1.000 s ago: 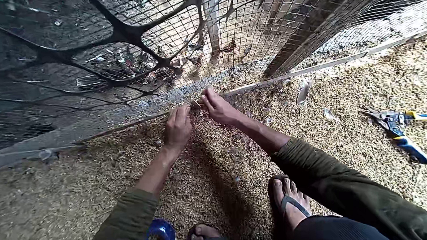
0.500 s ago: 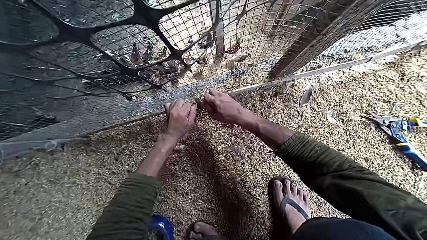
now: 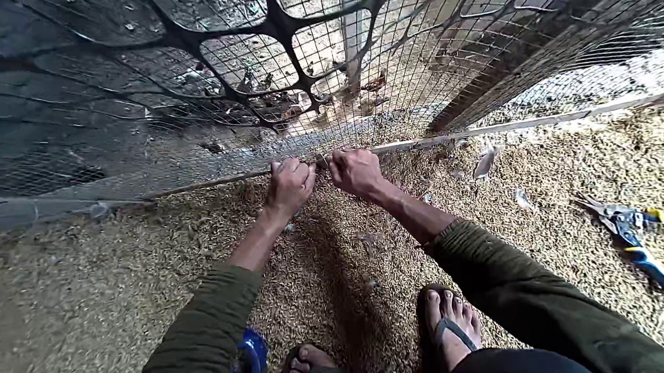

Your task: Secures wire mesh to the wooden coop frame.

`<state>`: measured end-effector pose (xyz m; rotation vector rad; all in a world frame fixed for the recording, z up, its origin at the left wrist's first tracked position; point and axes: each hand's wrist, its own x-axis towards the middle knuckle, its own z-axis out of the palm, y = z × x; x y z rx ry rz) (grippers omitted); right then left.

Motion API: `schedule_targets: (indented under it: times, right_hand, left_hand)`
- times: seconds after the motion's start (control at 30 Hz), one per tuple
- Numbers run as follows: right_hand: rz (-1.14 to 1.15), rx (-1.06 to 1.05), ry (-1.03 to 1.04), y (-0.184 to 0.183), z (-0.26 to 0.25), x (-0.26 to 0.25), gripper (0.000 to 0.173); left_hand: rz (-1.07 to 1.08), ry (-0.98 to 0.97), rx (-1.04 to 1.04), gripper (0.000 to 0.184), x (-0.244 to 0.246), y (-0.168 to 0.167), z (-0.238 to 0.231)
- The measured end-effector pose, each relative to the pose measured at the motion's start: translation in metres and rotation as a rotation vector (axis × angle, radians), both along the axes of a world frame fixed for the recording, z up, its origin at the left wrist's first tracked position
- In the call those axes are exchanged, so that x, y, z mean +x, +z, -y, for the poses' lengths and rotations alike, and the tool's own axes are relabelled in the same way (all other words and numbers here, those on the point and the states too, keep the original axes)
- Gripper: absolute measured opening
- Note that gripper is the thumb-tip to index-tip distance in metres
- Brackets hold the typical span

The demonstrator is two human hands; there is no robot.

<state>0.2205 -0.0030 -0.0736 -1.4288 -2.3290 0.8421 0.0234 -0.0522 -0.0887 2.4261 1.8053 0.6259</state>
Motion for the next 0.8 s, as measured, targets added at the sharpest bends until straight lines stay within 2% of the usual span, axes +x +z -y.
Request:
schedule_targets:
  times: [0.1, 0.2, 0.33, 0.43, 0.53, 0.6, 0.67, 0.73, 0.8]
  right_hand:
    - [0.032, -0.109, -0.022, 0.003, -0.001, -0.003, 0.037]
    - [0.003, -0.208, -0.017, 0.003, -0.004, -0.001, 0.043]
    - [-0.053, -0.275, 0.065, -0.008, -0.014, 0.005, 0.051]
    - [-0.103, -0.345, 0.089, -0.013, -0.019, 0.003, 0.059]
    - [-0.116, -0.419, 0.127, -0.012, -0.019, -0.003, 0.057]
    - [-0.123, -0.462, 0.144, -0.008, -0.018, -0.006, 0.051]
    - [-0.143, -0.437, 0.156, -0.006, -0.016, -0.007, 0.046]
    - [-0.160, -0.417, 0.172, -0.009, -0.016, -0.007, 0.042]
    - [-0.173, -0.412, 0.200, -0.010, -0.019, -0.006, 0.042]
  left_hand:
    - [0.035, 0.028, -0.020, 0.040, 0.002, 0.000, 0.002]
    - [0.123, 0.089, -0.155, 0.041, 0.009, 0.009, 0.012]
    - [0.305, 0.173, -0.298, 0.034, 0.022, 0.012, 0.029]
    - [0.346, 0.159, -0.367, 0.027, 0.032, 0.013, 0.033]
    - [0.345, 0.098, -0.454, 0.025, 0.038, 0.017, 0.034]
    - [0.411, 0.085, -0.538, 0.033, 0.038, 0.020, 0.036]
    - [0.638, 0.159, -0.603, 0.041, 0.037, 0.015, 0.039]
    - [0.999, 0.350, -0.642, 0.043, 0.037, 0.005, 0.039]
    - [1.244, 0.518, -0.677, 0.053, 0.037, 0.014, 0.033]
